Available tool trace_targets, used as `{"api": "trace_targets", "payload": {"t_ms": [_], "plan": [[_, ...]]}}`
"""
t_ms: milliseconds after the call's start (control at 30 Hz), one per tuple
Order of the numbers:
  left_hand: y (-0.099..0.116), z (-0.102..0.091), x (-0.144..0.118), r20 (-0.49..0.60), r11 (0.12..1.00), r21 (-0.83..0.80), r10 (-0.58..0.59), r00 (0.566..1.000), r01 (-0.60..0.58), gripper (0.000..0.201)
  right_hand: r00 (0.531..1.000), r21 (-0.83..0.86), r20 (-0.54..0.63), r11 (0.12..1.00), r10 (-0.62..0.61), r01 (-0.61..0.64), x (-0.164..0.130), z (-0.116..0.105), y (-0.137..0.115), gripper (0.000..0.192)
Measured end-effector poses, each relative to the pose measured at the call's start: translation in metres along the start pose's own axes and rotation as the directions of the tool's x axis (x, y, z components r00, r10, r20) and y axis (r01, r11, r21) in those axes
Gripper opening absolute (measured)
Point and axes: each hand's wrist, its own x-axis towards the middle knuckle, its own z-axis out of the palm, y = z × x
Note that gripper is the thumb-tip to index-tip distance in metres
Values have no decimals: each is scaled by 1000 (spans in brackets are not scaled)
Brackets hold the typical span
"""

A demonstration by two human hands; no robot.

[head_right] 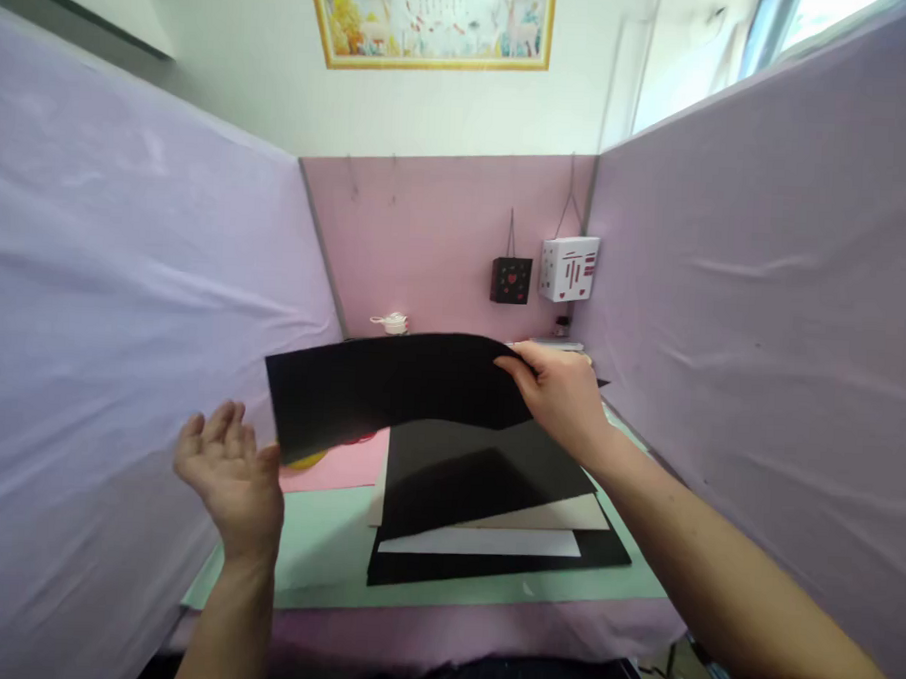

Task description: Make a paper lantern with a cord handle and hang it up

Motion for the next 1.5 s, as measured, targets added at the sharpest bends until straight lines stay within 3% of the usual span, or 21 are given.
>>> {"api": "trace_targets", "payload": {"t_ms": [67, 167, 233, 300, 400, 467, 633, 833, 967, 1067, 1233, 1333, 1433, 1500], "plan": [[-14, 5, -3, 67, 973, -87, -208, 976, 214, 97, 991, 114, -7, 984, 135, -134, 2, -16, -7, 30], [-35, 18, -16, 276, 899, -146, -363, 890, 412, 95, 958, 257, 100, 923, 270, -287, 4, -30, -14, 37], [-42, 25, -25, 420, 796, -220, -444, 792, 563, 98, 908, 385, 252, 826, 334, -411, 2, -28, -14, 37], [-42, 26, -32, 493, 654, -262, -541, 681, 710, 98, 833, 491, 415, 680, 366, -544, -3, -18, -10, 37], [-32, 18, -40, 470, 473, -194, -724, 505, 859, 79, 731, 555, 566, 480, 381, -680, -19, 2, -5, 35], [-26, 10, -42, 434, 416, -137, -790, 432, 899, 70, 699, 576, 600, 397, 389, -715, -32, 14, -3, 35], [-25, -4, -45, 437, 381, -75, -818, 374, 921, 66, 657, 577, 659, 315, 366, -754, -53, 29, 1, 32], [-39, -11, -51, 451, 312, -27, -844, 291, 950, 64, 710, 647, 566, 309, 419, -697, -55, 46, 14, 24], [-47, -11, -55, 470, 300, -51, -835, 287, 953, 60, 750, 730, 345, 340, 565, -592, -56, 54, 33, 21], [-52, -8, -60, 471, 294, -52, -836, 283, 954, 57, 732, 742, 211, 381, 648, -551, -62, 50, 53, 9], [-55, -4, -64, 475, 240, -35, -850, 227, 970, 42, 664, 717, 208, 350, 718, -603, -75, 37, 77, 10], [-59, -6, -64, 440, 232, -93, -863, 249, 968, 40, 645, 682, 233, 351, 728, -642, -81, 34, 86, 15], [-63, -12, -62, 372, 227, -165, -887, 274, 960, 43, 654, 632, 264, 385, 709, -673, -86, 32, 96, 23], [-66, -18, -60, 350, 206, -200, -898, 267, 958, 46, 664, 598, 285, 413, 691, -687, -89, 31, 103, 27]]}}
